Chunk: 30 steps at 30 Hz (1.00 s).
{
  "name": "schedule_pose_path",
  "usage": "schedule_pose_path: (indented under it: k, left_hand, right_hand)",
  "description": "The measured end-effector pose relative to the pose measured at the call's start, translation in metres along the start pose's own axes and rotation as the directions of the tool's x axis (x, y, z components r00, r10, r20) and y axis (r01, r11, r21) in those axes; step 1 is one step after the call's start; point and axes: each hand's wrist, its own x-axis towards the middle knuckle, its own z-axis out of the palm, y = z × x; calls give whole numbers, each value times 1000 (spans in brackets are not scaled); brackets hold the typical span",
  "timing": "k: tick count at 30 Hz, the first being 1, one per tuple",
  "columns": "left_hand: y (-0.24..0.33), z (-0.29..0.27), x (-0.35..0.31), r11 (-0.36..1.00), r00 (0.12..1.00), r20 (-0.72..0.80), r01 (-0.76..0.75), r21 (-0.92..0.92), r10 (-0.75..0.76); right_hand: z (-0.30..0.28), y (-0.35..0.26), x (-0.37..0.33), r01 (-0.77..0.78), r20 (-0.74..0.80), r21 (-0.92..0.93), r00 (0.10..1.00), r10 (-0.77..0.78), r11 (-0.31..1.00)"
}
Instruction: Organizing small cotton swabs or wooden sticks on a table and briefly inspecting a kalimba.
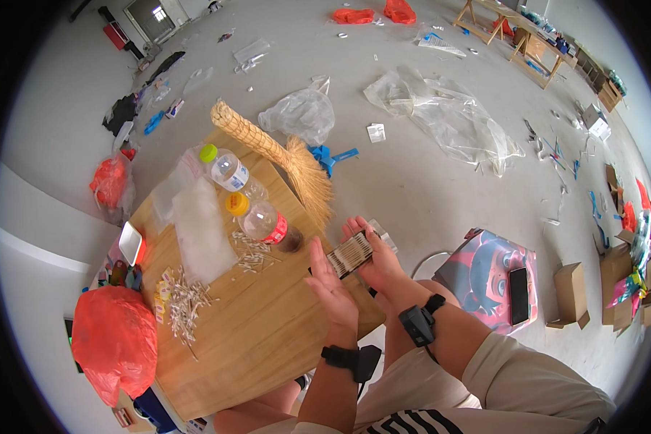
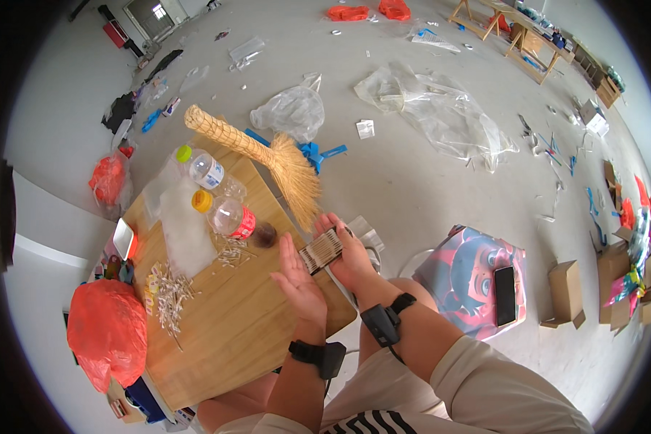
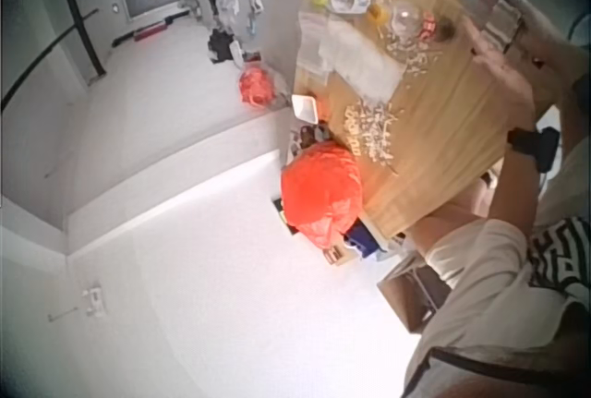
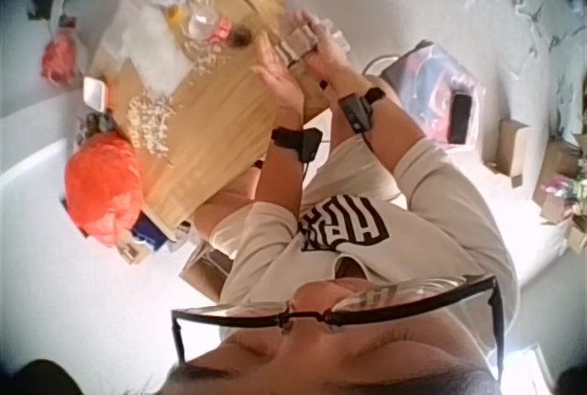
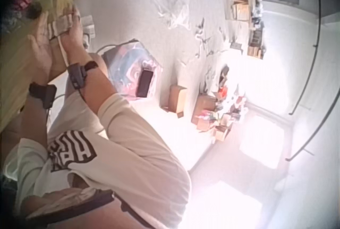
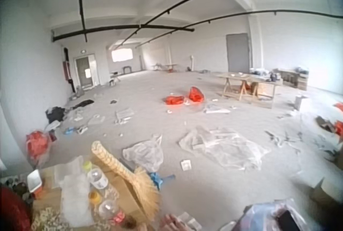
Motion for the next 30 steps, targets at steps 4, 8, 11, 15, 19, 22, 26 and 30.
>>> schedule_pose_path:
  k: [4, 8, 11, 15, 19, 22, 26, 30]
  left_hand:
    - [-1, 0, 3, 1000, 1000, 0, -11, 26, 11]
    - [-3, -1, 3, 1000, 1000, 7, -7, 17, 7]
    - [-4, -2, 4, 1000, 1000, 0, -19, 12, 19]
    - [-3, -1, 4, 1000, 1000, -12, 4, -8, -4]
    - [-4, -1, 5, 999, 1000, 0, 9, -36, -9]
    - [-3, 1, 5, 1000, 1000, 0, 8, -21, -8]
    - [-3, 3, 5, 1000, 1000, -1, 10, -26, -10]
    - [-5, 1, 5, 999, 1000, -4, 7, -34, -7]
  right_hand:
    - [1, 2, 1, 7, -16, -11, 1000, -7, 1000]
    - [0, 1, 0, 2, -19, 20, 1000, -2, 1000]
    - [-1, 3, 2, 4, -25, 33, 1000, -4, 999]
    - [-4, 4, 5, 12, -28, 31, 1000, -11, 999]
    - [-6, 6, 7, -2, -28, 34, 1000, 3, 999]
    - [-7, 6, 9, -8, -26, 44, 1000, 9, 999]
    - [-9, 7, 10, 6, -28, 54, 1000, -5, 999]
    - [1, 5, 4, 17, -49, 1, 999, -17, 1000]
